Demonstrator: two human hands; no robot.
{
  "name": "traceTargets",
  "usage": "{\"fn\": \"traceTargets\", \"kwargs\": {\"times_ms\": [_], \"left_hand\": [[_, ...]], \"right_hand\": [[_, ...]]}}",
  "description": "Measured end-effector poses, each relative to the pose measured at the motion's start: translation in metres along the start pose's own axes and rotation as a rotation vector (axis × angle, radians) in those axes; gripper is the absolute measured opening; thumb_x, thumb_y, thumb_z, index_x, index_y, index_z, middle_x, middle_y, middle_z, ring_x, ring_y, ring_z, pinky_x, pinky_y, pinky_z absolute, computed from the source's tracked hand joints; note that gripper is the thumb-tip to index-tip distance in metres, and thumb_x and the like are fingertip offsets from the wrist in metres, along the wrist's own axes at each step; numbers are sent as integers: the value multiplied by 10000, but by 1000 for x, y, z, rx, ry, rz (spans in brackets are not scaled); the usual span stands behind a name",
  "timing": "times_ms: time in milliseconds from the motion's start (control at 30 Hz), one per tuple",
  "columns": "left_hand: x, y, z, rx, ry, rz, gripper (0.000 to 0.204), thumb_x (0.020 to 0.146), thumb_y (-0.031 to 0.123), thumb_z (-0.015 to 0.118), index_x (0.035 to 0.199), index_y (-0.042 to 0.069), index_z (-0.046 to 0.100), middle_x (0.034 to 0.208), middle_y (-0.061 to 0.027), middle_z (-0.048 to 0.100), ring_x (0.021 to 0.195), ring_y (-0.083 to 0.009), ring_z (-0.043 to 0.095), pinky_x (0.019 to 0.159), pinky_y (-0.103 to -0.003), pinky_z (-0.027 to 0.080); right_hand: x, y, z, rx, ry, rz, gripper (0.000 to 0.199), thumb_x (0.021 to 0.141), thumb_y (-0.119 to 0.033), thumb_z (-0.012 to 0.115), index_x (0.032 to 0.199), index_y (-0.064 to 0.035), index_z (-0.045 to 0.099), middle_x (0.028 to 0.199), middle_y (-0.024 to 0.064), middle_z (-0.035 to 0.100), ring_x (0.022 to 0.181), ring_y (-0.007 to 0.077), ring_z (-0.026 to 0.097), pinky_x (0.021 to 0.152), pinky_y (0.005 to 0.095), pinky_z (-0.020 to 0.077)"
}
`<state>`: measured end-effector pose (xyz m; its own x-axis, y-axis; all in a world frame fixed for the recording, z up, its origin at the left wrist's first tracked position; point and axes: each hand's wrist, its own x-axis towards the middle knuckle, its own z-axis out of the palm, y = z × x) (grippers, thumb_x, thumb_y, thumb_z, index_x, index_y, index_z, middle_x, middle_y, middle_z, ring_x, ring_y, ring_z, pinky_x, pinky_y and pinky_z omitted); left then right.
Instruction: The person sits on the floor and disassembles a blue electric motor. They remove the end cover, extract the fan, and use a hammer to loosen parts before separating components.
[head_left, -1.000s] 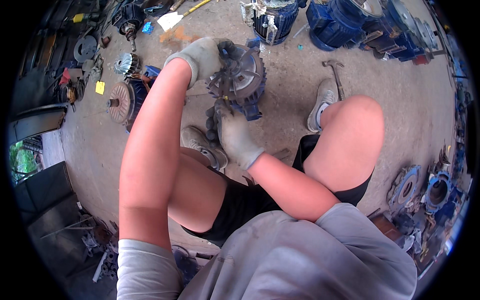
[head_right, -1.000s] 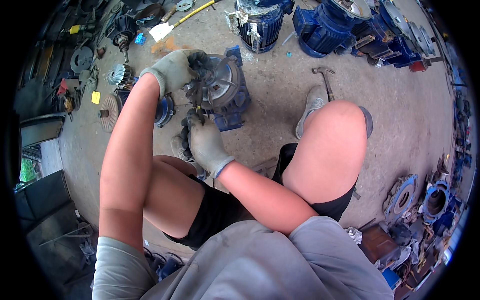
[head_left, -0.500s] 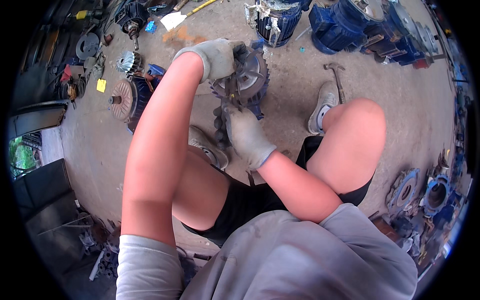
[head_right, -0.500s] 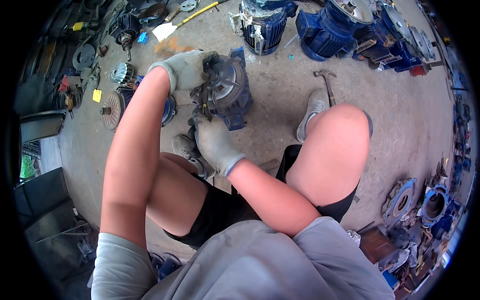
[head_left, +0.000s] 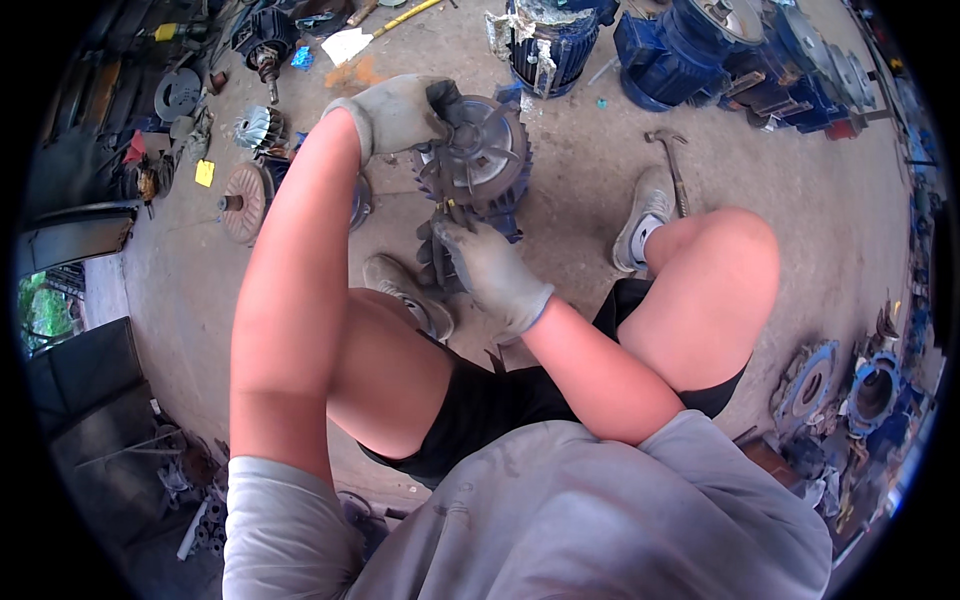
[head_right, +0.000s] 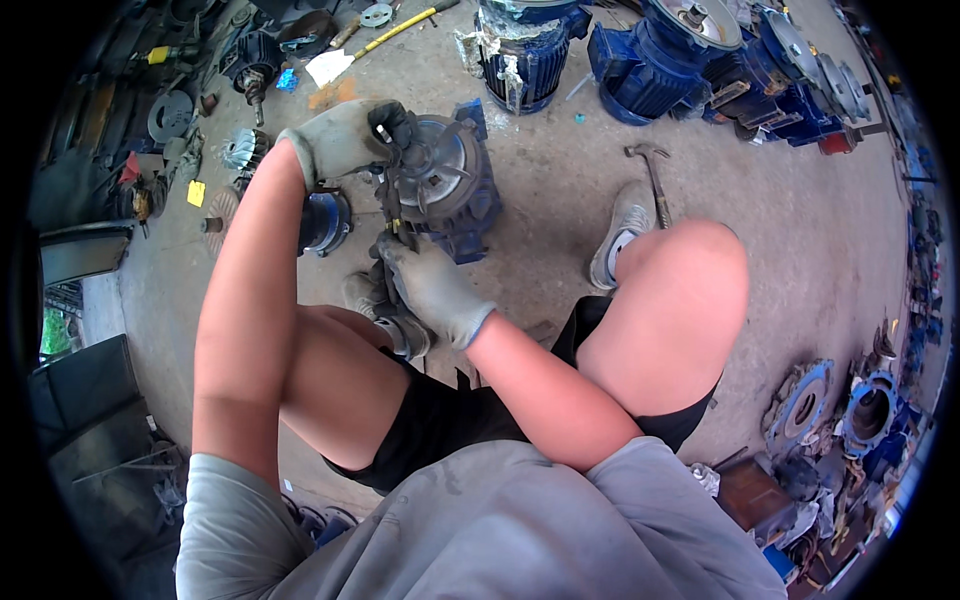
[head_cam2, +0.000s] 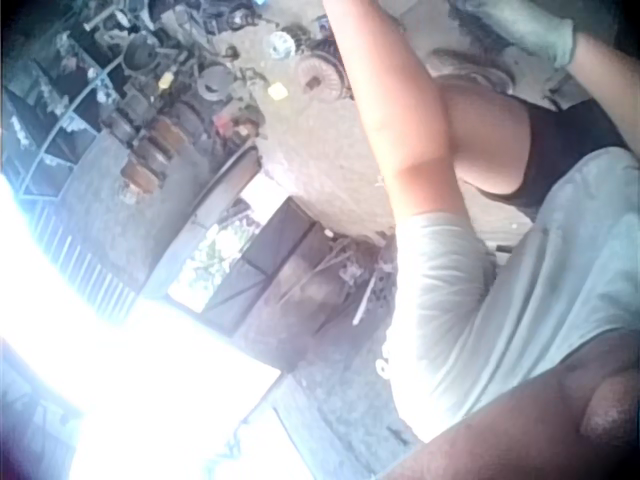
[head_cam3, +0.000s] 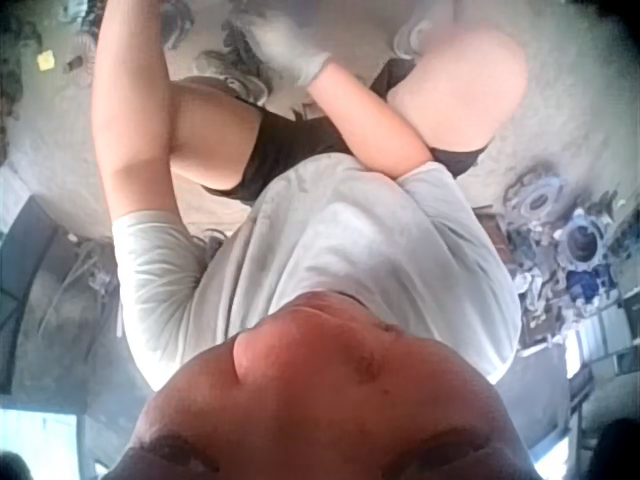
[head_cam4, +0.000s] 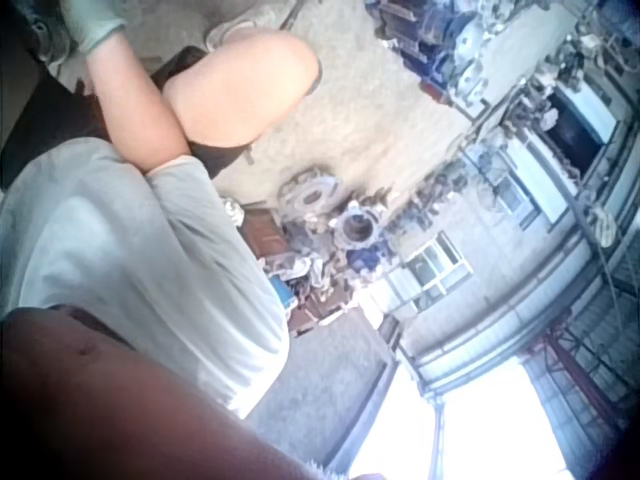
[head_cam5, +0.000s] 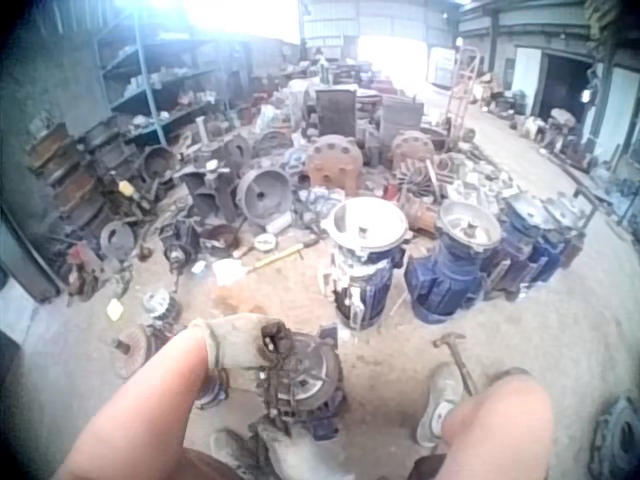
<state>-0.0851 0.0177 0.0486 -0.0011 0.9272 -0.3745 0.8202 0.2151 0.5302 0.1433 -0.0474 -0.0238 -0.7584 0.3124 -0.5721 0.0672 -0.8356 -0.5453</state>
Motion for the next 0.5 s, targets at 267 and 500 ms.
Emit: {"fn": "traceTargets", "kwargs": {"times_ms": [267,500], "left_hand": [[-47,14,-7,-452,37,-252,234,886,56,741,1118,35,762,909,-66,762,812,-137,709,651,-335,579],[-76,62,10,-690,196,-27,147,896,-6,669,1025,9,738,901,-65,743,757,-133,700,679,-284,559]], "right_hand": [[11,19,-41,-350,-249,-204,400,1125,-236,550,1458,-16,581,1192,113,731,1115,220,698,970,346,559],[-134,-89,-32,-910,-159,-207,353,1057,-271,634,1288,-9,687,1124,208,754,1003,280,726,884,385,551]]}}
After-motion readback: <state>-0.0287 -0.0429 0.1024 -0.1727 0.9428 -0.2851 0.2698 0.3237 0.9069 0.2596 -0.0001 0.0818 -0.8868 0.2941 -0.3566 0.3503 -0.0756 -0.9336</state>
